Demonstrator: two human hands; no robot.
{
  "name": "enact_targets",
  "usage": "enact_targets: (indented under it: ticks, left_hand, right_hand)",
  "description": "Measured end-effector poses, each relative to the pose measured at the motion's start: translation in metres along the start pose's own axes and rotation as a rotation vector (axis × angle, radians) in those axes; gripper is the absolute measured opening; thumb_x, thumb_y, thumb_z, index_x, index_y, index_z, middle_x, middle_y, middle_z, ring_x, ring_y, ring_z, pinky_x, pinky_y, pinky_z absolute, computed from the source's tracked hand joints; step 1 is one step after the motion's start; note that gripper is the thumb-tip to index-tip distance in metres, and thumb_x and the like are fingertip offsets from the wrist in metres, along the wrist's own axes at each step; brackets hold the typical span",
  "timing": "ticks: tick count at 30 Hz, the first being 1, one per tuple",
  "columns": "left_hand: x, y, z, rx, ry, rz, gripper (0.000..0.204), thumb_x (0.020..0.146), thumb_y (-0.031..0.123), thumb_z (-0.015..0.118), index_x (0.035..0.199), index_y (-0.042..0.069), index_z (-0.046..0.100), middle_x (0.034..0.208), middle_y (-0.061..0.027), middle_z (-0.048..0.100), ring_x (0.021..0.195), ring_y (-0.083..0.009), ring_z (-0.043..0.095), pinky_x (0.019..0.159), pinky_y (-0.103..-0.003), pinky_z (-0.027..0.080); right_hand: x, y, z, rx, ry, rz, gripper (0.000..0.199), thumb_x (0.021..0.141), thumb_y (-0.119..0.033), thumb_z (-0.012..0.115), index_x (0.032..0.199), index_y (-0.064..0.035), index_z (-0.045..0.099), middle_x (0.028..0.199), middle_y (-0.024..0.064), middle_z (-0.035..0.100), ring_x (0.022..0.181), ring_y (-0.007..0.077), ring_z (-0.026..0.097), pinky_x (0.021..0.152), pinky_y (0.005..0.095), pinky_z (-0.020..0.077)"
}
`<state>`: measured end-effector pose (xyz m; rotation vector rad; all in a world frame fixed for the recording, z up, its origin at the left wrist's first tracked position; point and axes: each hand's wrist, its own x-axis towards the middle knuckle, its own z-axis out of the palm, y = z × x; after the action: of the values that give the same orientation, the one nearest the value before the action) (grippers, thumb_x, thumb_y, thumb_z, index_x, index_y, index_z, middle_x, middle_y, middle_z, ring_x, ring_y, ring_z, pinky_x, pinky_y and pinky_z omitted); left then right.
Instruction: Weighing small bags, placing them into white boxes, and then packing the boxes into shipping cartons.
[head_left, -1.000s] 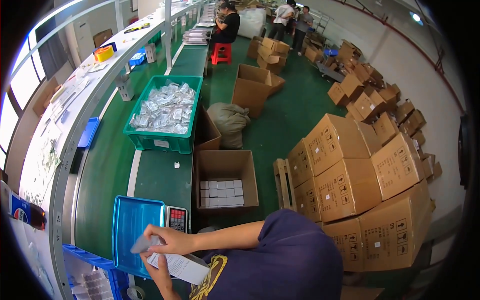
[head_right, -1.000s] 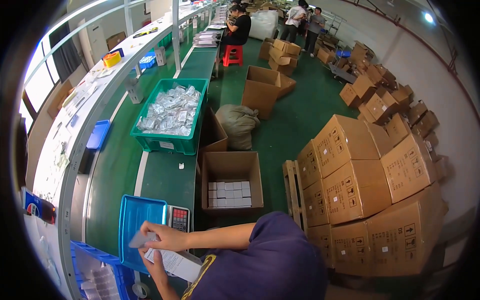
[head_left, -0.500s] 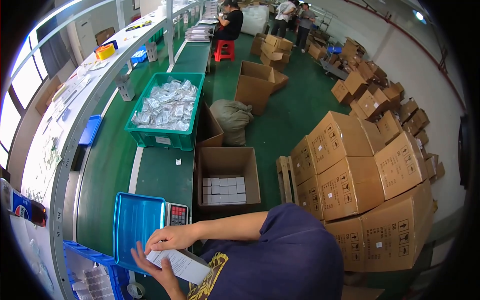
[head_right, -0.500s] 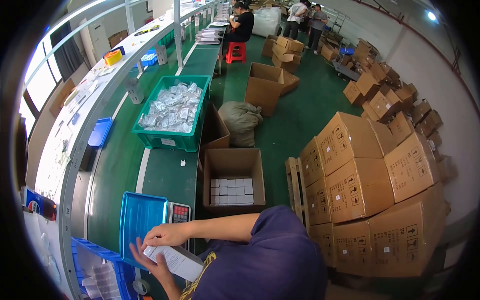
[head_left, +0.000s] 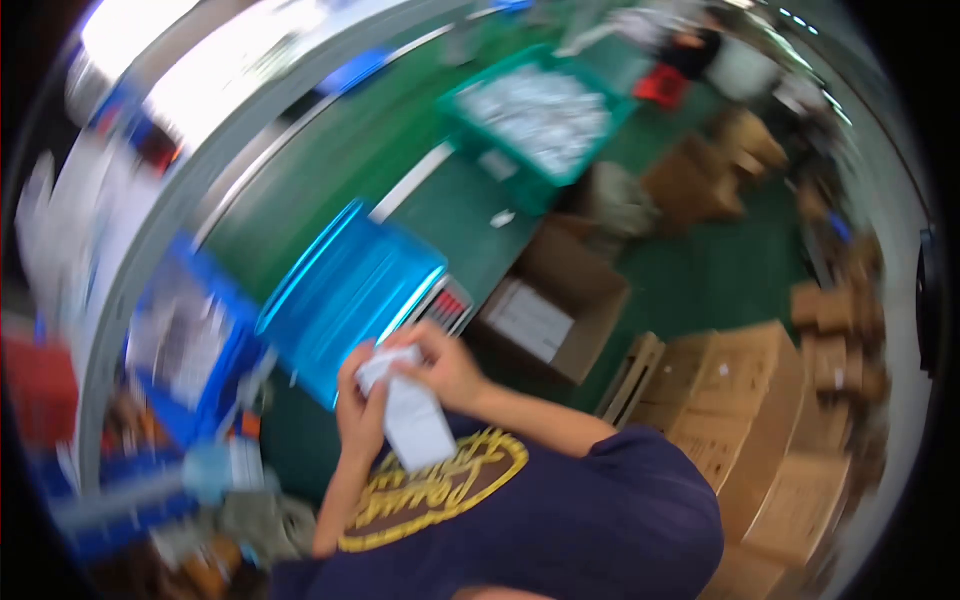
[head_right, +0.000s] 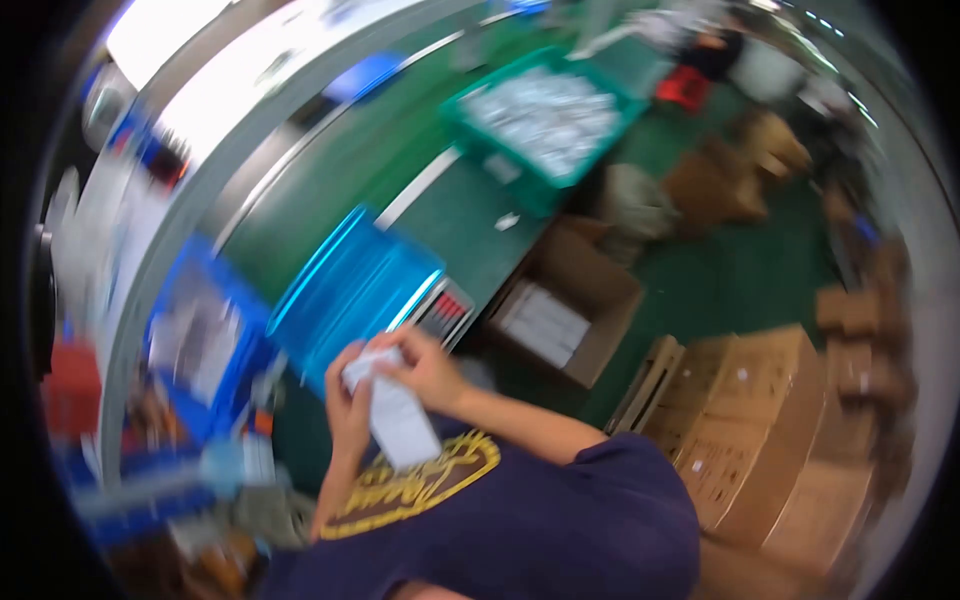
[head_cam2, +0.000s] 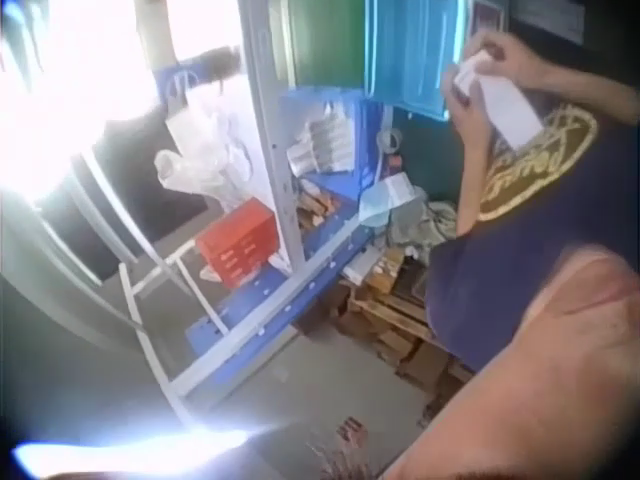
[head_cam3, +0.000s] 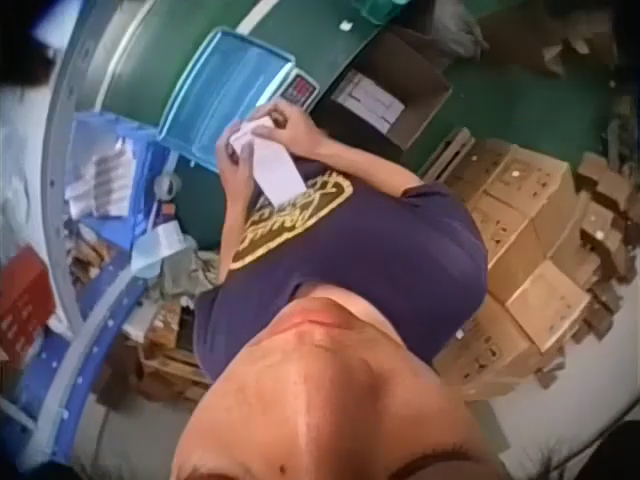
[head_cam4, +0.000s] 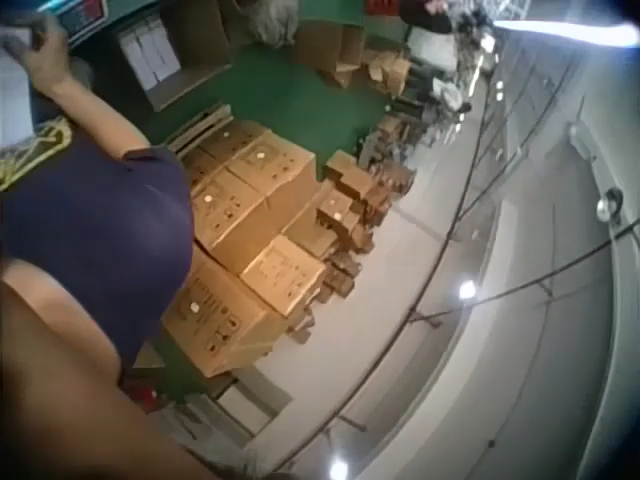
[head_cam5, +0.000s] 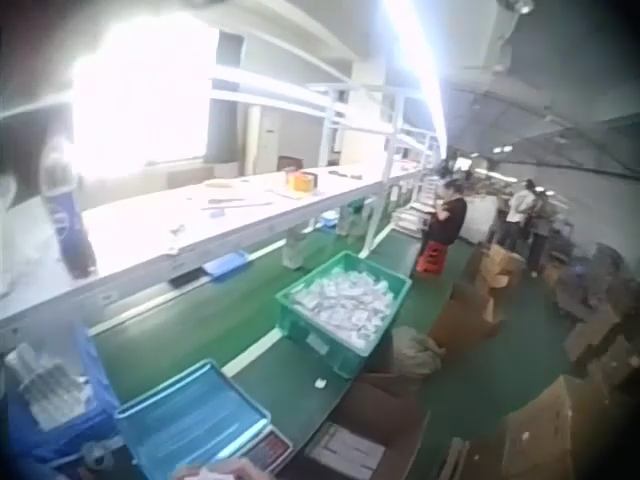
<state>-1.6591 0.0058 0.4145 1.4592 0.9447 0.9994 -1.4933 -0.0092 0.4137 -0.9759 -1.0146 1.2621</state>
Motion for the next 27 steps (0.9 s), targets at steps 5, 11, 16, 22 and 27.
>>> enact_targets:
  ticks: [5,11,16,22,27]
  left_hand:
    - [-0.006,0.009,-0.017,-0.135,0.089,0.009,0.031,0.09,0.004,0.06,0.118,0.005,0.049,0.13,-0.0124,0.048,0.111,-0.0203,0.057,0.084,-0.028,0.052]
    - [-0.001,0.001,-0.03,-0.092,0.266,-0.084,0.03,0.092,0.008,0.059,0.12,0.006,0.048,0.123,-0.0113,0.053,0.103,-0.0158,0.057,0.08,-0.026,0.05]
    - [0.058,-0.043,-0.099,0.179,0.569,-0.115,0.029,0.098,0.025,0.05,0.121,0.008,0.048,0.105,-0.0112,0.058,0.091,-0.0167,0.058,0.077,-0.029,0.046]
    - [0.085,-0.106,-0.151,0.903,0.562,-0.095,0.043,0.095,0.036,0.05,0.122,0.002,0.052,0.131,-0.0227,0.051,0.124,-0.0388,0.046,0.102,-0.044,0.038]
    - [0.075,-0.086,-0.141,0.796,0.751,0.057,0.039,0.093,0.025,0.055,0.125,0.004,0.052,0.113,-0.0184,0.06,0.113,-0.0348,0.054,0.098,-0.04,0.041]
  right_hand:
    - [0.011,-0.007,0.013,-0.054,-0.265,-0.005,0.031,0.086,-0.003,0.064,0.11,-0.006,0.045,0.128,0.0163,0.049,0.119,0.0217,0.05,0.098,0.0344,0.0432]
    - [0.04,0.015,0.022,-0.354,-0.298,0.019,0.037,0.091,-0.015,0.062,0.122,-0.0065,0.043,0.141,0.0154,0.039,0.128,0.0252,0.042,0.1,0.0376,0.0414]
    - [0.072,0.031,0.044,-0.55,-0.429,0.105,0.074,0.084,-0.028,0.071,0.142,-0.0065,0.031,0.143,0.0191,0.035,0.129,0.0309,0.041,0.104,0.0418,0.0374]
    - [0.084,0.094,0.064,-0.802,-0.517,-0.204,0.085,0.071,-0.013,0.078,0.141,-0.0046,0.031,0.144,0.0224,0.034,0.131,0.0378,0.038,0.104,0.0393,0.0392]
    - [0.074,0.068,0.067,-0.794,-0.375,-0.232,0.069,0.076,-0.005,0.07,0.137,-0.0056,0.039,0.135,0.0196,0.047,0.122,0.0361,0.05,0.1,0.0381,0.0433]
